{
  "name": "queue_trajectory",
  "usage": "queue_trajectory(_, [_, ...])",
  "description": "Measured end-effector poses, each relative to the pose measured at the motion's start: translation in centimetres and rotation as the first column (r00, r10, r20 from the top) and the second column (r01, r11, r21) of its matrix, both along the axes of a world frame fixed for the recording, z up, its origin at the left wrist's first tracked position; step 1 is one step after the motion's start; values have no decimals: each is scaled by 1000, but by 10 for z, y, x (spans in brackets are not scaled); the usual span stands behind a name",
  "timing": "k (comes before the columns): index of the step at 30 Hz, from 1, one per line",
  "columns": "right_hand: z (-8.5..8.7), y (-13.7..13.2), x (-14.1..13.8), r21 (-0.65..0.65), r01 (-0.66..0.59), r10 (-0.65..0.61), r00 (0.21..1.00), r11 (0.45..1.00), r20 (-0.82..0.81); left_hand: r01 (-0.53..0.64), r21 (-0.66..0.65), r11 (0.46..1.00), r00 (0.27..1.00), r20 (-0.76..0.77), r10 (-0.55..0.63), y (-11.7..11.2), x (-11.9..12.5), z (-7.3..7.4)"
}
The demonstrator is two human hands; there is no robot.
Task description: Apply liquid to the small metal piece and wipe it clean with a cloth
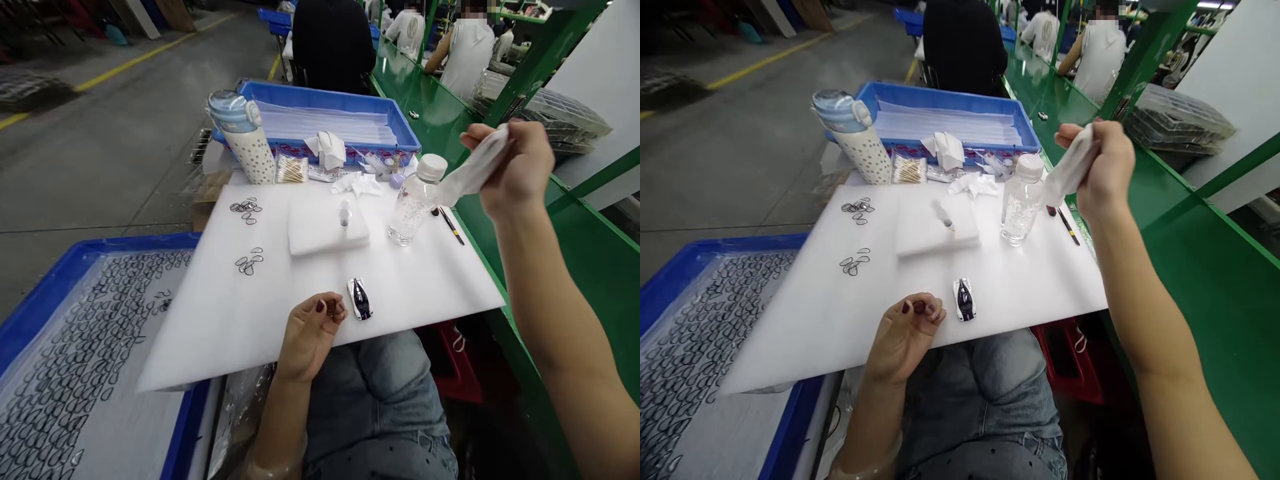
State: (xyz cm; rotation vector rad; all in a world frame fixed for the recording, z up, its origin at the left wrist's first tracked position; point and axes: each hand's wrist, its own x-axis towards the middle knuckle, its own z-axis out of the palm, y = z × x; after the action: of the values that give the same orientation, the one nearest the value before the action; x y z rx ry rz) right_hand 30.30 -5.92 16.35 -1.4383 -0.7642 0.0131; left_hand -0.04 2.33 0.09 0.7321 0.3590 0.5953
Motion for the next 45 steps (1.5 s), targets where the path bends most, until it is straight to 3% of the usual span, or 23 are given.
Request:
queue_trajectory(2, [3,-17,-13,20,-117,118,989,993,-94,-2,-15,1000,1000,20,3,2,-5,-2])
queue_trajectory(4, [-11,-37,-31,1,-266,262,950,964,-172,9,-18,1000,999,39,-8,2,-8,-1])
queue_trajectory(7, [-56,-61,-55,-177,-261,200,932,949,-301,35,-25,999,998,59,-33,0,-9,2])
queue_trajectory(10, [-99,-68,-80,-324,-276,144,915,905,-376,45,-33,998,996,75,-42,0,-7,3])
queue_trajectory(13, [-116,-58,-117,-316,-283,183,933,906,-310,56,-32,998,995,79,-53,0,-7,3])
queue_trajectory(17, [-114,-33,-167,-229,-282,308,947,932,88,48,-34,998,997,54,-46,-1,-7,4])
queue_trajectory(20, [-118,-15,-189,-146,-264,302,843,953,446,3,-55,999,1000,7,-2,-3,-6,6])
queue_trajectory(24, [-126,-6,-200,-117,-140,182,726,983,663,-61,-43,997,993,-108,56,-5,-5,7])
queue_trajectory(31, [-118,-18,-189,-93,-146,158,543,985,825,-88,-26,996,992,-88,86,-3,-3,8])
queue_trajectory(36, [-120,-18,-188,-18,-25,30,606,1000,795,-98,2,995,990,-97,98,-4,-3,9])
queue_trajectory(42, [-125,-14,-191,-77,-141,147,599,987,787,-96,35,995,988,-121,100,-4,-4,11])
queue_trajectory(45, [-120,-20,-184,-79,-125,137,574,989,808,-91,48,995,987,-127,96,-4,-3,12])
